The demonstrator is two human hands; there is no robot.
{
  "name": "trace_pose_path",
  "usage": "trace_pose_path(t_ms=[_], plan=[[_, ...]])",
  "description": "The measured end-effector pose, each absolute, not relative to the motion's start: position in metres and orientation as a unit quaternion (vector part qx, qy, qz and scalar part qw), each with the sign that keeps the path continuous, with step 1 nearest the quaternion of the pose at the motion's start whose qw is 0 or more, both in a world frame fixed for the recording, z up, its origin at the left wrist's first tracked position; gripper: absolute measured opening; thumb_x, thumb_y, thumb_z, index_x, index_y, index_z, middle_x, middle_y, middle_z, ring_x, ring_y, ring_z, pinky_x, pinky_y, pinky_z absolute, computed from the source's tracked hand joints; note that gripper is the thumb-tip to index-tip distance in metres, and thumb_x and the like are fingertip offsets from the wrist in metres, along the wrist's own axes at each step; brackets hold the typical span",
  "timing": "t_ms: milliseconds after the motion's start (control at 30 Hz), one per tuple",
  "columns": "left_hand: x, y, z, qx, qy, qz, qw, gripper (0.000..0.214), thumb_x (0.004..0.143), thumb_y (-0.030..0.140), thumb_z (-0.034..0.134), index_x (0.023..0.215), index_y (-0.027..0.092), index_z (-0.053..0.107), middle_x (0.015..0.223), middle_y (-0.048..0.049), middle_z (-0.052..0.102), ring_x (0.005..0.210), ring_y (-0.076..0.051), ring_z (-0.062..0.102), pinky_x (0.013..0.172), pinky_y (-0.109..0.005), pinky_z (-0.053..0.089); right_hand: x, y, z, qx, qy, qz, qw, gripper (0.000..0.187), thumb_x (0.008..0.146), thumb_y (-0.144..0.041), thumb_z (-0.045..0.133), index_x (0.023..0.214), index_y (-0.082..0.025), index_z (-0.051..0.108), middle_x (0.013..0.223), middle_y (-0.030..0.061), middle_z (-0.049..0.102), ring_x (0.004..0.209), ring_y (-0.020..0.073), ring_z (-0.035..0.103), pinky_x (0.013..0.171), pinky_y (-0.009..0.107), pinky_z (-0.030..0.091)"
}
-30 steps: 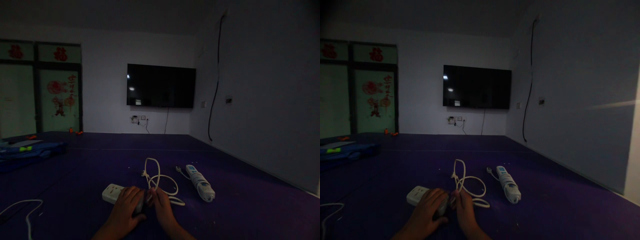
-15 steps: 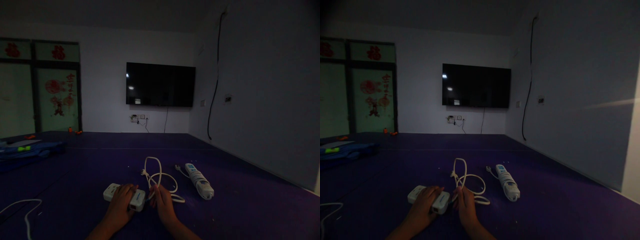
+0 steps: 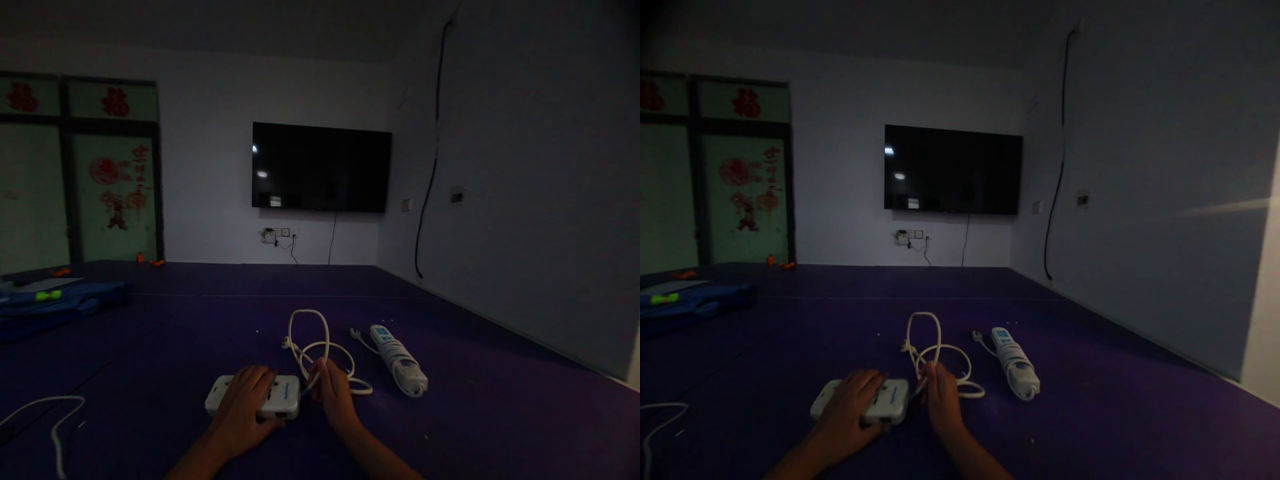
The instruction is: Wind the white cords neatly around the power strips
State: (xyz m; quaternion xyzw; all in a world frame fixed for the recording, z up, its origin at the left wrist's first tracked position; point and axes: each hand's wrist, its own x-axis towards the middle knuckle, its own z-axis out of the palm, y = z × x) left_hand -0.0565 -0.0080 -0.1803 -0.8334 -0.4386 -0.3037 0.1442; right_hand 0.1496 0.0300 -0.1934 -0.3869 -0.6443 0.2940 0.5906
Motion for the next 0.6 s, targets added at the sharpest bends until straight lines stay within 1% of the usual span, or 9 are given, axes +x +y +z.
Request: trace_pose_path(t_ms=[67, 167, 300, 400, 500, 600], plan=[[-0.056, -0.005, -0.184, -0.824, -0.452, -0.309, 0.146, 0.067, 0.059, 0.052, 0.070, 0.117, 0.024, 0.051, 0.111, -0.0098, 0.060, 0.100, -0.028, 0.055, 0.085, -0.041, 0.043, 0.152, 0.033, -0.194, -0.397, -0.653, 0.278, 0.582, 0.058, 0.084, -0.065, 0.028, 0.070, -0.017, 0.058, 0.045, -0.0029, 0.048, 0.040, 0.0118, 0.048, 0.039, 0.021, 0.035], [-0.058, -0.001, -0.189, -0.812, -0.463, -0.318, 0.160, 0.067, 0.058, 0.051, 0.071, 0.116, 0.023, 0.052, 0.112, -0.0100, 0.060, 0.099, -0.028, 0.056, 0.083, -0.040, 0.045, 0.154, 0.036, -0.195, -0.411, -0.655, 0.265, 0.576, 0.059, 0.084, -0.065, 0.028, 0.072, -0.016, 0.059, 0.044, -0.0031, 0.047, 0.039, 0.0123, 0.049, 0.039, 0.021, 0.035], [-0.060, 0.000, -0.190, -0.794, -0.456, -0.346, 0.208, 0.066, 0.061, 0.050, 0.069, 0.118, 0.021, 0.050, 0.109, -0.0105, 0.060, 0.096, -0.028, 0.057, 0.080, -0.040, 0.047, 0.154, 0.037, -0.195, -0.421, -0.645, 0.265, 0.579, 0.059, 0.083, -0.066, 0.029, 0.069, -0.016, 0.058, 0.049, -0.0007, 0.053, 0.039, 0.0124, 0.049, 0.039, 0.022, 0.034], [-0.061, -0.001, -0.189, -0.775, -0.455, -0.366, 0.240, 0.066, 0.064, 0.049, 0.067, 0.120, 0.019, 0.048, 0.108, -0.0112, 0.060, 0.095, -0.027, 0.058, 0.079, -0.041, 0.048, 0.153, 0.035, -0.194, -0.433, -0.655, 0.247, 0.568, 0.060, 0.085, -0.064, 0.027, 0.060, -0.017, 0.055, 0.044, -0.0009, 0.051, 0.038, 0.0120, 0.049, 0.042, 0.022, 0.035], [-0.062, -0.001, -0.188, -0.764, -0.456, -0.375, 0.262, 0.065, 0.067, 0.052, 0.064, 0.121, 0.020, 0.047, 0.105, -0.0107, 0.061, 0.092, -0.027, 0.059, 0.077, -0.040, 0.049, 0.152, 0.031, -0.190, -0.438, -0.681, 0.200, 0.552, 0.061, 0.088, -0.060, 0.024, 0.054, -0.018, 0.053, 0.042, -0.0007, 0.050, 0.040, 0.0117, 0.049, 0.046, 0.022, 0.035], [-0.063, 0.001, -0.188, -0.757, -0.454, -0.378, 0.279, 0.064, 0.069, 0.055, 0.061, 0.122, 0.021, 0.047, 0.105, -0.0109, 0.061, 0.091, -0.026, 0.059, 0.077, -0.039, 0.049, 0.152, 0.025, -0.188, -0.437, -0.703, 0.114, 0.550, 0.055, 0.091, -0.053, 0.027, 0.056, -0.019, 0.053, 0.047, 0.0000, 0.053, 0.044, 0.0117, 0.050, 0.047, 0.022, 0.035]])
